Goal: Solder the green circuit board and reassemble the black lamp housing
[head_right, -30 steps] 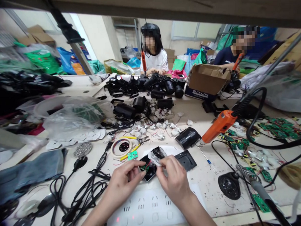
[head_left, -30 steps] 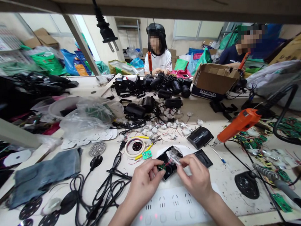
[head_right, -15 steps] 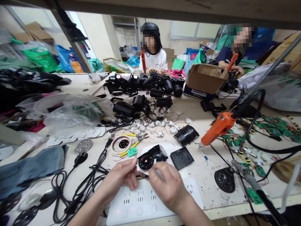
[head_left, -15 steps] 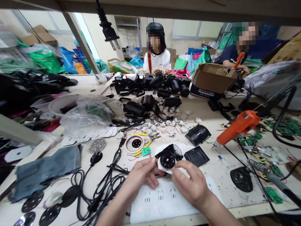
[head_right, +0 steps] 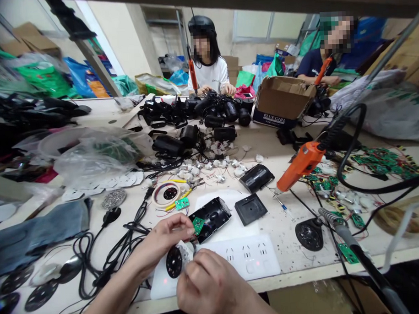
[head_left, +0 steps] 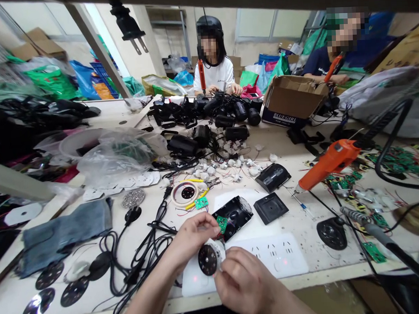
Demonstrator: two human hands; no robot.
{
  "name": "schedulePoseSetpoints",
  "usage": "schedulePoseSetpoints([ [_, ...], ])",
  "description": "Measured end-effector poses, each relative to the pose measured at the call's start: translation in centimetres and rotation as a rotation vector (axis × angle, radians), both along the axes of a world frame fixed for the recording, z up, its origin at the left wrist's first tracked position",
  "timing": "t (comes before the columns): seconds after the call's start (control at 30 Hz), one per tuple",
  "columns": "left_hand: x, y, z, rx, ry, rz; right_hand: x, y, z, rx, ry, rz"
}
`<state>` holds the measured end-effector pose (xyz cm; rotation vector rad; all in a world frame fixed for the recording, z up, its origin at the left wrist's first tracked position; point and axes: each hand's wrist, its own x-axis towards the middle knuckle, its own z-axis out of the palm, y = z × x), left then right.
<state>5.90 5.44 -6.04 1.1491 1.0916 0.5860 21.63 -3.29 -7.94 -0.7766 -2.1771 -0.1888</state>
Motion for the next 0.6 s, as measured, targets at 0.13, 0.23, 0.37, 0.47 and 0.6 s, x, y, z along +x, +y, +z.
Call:
schedulePoseSetpoints([
  [0.13, 0.0, 1.0, 0.6, -0.014, 0.062, -0.072, -0.4, 0.1, -0.2, -0.040, 0.005, 0.031],
  [0.23, 0.1, 2.3, 1.8, 0.022, 0.151, -0.206, -1.5, 0.3, -0.4, -0.087, -0.045, 0.006],
  [0.37, 0.7, 3.9, 3.0, 0.132, 0.287, -0.311, -4.0, 0.8, -0.7, -0.243, -0.058, -0.096],
  [0.47, 1.4, 4.3, 2.7, 0.190, 0.358, -0.296, -4.7, 0.8, -0.3, -0.365, 0.033, -0.090],
  [0.6, 1.7, 3.6, 1.8, 0.209, 0.386, -0.256, -0.9, -0.8, 0.3, -0.374, 0.288, -0.088],
])
